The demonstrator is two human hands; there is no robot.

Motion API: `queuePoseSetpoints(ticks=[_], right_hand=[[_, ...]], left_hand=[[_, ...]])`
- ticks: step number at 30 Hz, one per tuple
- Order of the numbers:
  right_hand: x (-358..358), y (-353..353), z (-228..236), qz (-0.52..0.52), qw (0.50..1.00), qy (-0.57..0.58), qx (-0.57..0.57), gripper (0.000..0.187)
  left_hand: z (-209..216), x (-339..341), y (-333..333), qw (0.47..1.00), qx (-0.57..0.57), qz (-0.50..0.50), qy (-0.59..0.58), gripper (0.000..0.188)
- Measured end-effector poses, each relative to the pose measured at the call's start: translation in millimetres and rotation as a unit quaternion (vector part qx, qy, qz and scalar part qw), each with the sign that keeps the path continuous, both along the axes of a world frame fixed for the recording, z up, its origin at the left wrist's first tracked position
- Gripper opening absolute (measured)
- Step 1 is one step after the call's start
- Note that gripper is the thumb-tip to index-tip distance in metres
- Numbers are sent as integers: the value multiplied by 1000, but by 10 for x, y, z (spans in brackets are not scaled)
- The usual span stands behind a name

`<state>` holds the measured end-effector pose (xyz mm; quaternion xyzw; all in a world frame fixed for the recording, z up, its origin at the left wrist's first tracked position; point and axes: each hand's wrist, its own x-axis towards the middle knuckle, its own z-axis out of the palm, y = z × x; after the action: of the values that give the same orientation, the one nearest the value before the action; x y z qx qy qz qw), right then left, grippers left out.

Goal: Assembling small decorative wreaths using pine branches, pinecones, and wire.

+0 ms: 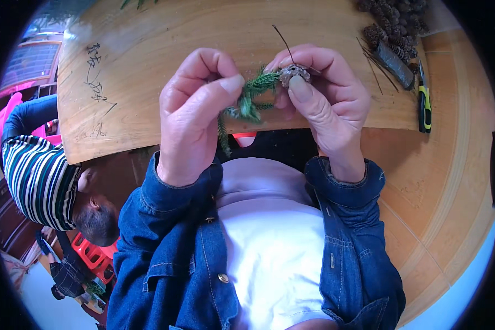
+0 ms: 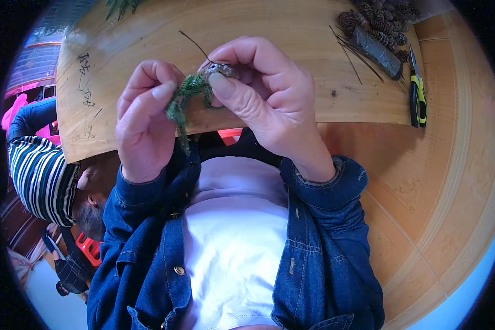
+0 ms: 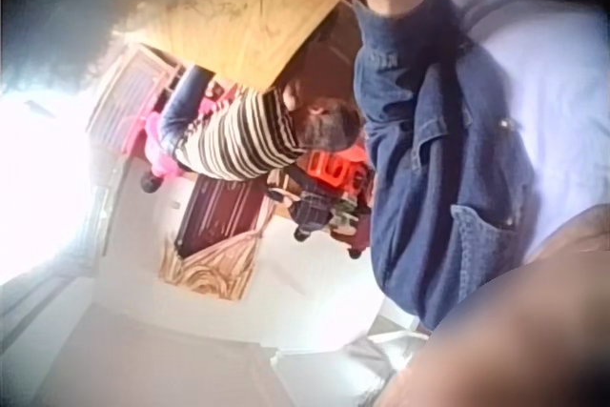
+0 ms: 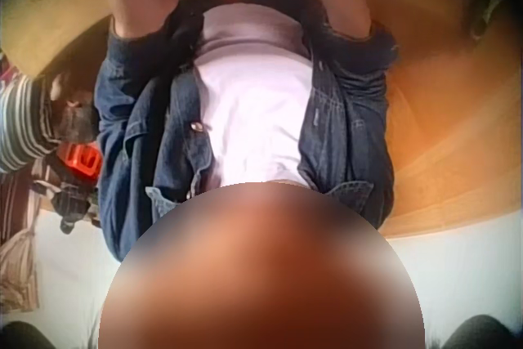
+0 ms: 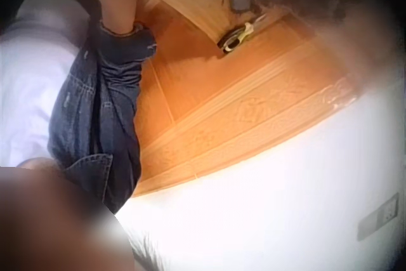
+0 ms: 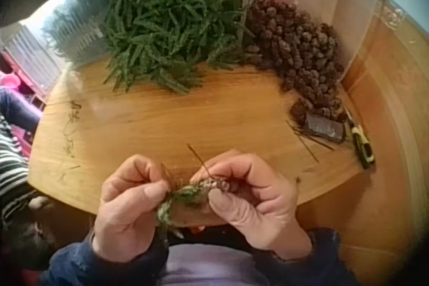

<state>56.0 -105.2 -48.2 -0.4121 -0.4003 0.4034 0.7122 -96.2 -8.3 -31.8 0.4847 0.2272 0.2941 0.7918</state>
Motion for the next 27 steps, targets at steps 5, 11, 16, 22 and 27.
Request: queuePoseSetpoints(ticks=[5, 11, 16, 22, 27], right_hand=[[3, -19, 11, -31, 998, -53, -9, 21], [-2, -44, 16, -55, 994, -98, -15, 29], [-5, -64, 19, -67, 993, -99, -16, 28], [-13, -75, -22, -77, 991, -114, 1, 27], [-33, -86, -28, -81, 988, -135, 8, 26]], left_hand=[[95, 22, -59, 991, 70, -3, 115, 15], [44, -17, -81, 967, 197, -20, 162, 20], [145, -18, -169, 985, 73, -53, 146, 23], [102, -15, -166, 995, 46, -24, 80, 23], [71, -7, -183, 993, 69, -7, 95, 23]])
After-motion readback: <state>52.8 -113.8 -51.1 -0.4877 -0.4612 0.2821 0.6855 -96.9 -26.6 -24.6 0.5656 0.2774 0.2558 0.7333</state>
